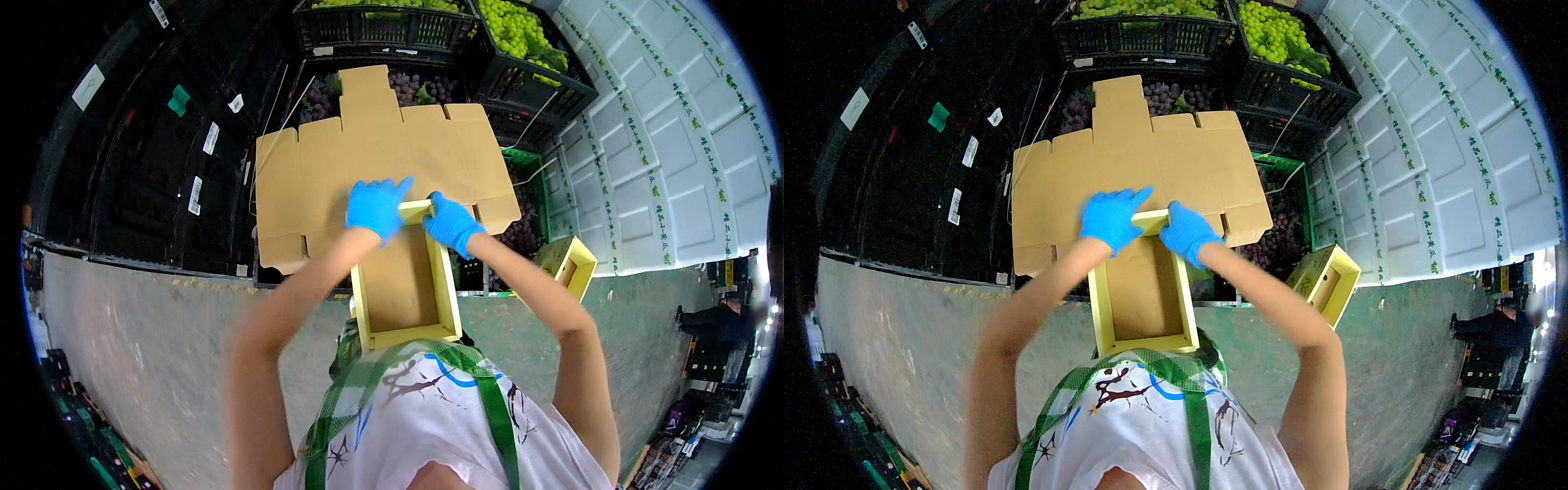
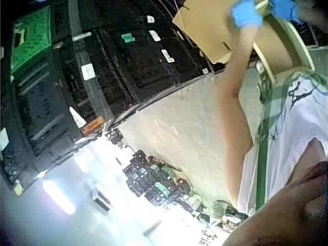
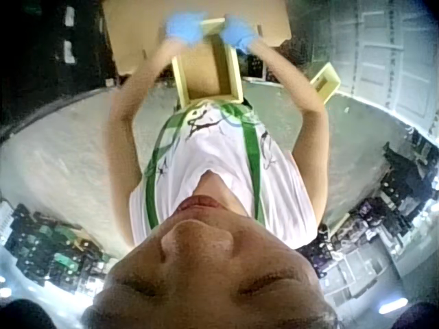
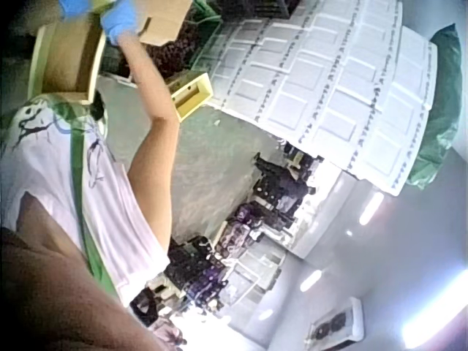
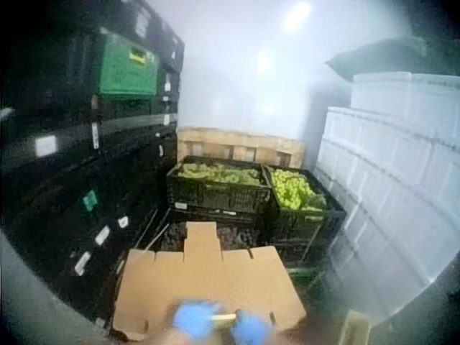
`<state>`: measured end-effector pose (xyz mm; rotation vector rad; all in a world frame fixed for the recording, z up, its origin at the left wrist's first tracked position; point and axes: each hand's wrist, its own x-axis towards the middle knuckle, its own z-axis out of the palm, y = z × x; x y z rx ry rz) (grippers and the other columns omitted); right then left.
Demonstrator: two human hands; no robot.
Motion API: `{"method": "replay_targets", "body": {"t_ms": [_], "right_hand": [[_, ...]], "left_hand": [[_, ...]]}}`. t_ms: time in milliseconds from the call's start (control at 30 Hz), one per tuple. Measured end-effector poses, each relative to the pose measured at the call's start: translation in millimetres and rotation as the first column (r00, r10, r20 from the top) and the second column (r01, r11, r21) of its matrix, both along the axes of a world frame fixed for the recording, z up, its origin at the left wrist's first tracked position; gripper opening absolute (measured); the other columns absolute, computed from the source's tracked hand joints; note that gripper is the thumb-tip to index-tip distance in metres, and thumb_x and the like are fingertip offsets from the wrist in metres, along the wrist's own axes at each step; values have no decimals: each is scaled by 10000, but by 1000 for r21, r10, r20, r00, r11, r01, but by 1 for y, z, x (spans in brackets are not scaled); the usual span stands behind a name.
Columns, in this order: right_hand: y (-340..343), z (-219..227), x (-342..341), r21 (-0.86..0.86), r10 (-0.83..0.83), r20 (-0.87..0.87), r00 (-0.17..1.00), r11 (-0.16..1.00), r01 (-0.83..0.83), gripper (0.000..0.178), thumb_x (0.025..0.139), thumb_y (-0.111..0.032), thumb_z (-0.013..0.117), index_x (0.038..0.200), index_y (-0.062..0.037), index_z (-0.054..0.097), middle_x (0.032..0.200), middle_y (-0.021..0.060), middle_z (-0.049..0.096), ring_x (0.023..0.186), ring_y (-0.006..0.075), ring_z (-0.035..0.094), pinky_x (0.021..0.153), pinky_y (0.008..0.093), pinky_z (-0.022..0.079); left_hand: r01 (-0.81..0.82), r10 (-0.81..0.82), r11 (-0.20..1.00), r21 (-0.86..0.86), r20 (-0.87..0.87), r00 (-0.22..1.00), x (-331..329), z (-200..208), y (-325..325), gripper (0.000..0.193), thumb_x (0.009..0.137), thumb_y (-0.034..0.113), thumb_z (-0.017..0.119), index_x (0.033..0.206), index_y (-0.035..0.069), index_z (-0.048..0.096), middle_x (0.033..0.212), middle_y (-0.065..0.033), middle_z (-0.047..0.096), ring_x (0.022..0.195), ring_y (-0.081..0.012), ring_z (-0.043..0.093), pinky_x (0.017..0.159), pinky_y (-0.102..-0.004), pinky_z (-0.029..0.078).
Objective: The person assembles small yellow cardboard boxes from flat sheets. They fold the sides up, tuck the flaps into slots, and then place the completed boxes on the floor. The process is repeated multiple times throughout the video.
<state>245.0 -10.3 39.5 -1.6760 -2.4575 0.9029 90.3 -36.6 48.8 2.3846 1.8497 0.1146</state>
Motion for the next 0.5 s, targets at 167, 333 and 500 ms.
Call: {"method": "replay_targets", "body": {"t_ms": [167,333,500], "right_hand": [[-5,-27,2,58,-92,-278,956,992,112,297,715,-210,468,906,12,424,851,268,521,806,408,505,697,445,408],[-10,-45,9,23,-136,-496,858,985,169,283,797,-261,423,985,-52,455,905,245,483,842,393,483,726,421,396],[-22,-49,3,35,-144,-654,742,975,219,273,825,-252,415,1016,-62,453,883,206,471,818,364,481,722,380,398]], "left_hand": [[-155,216,946,285,-197,956,48,-39,-2,430,701,170,493,1125,126,435,850,-45,487,787,-197,494,707,-357,360],[-113,247,842,528,-191,950,45,-54,-4,411,652,160,539,1056,116,474,936,-35,460,884,-186,445,767,-370,316],[-136,229,857,498,-129,965,40,-62,-8,416,635,144,543,1043,104,472,980,-42,452,905,-197,437,771,-372,306]]}}
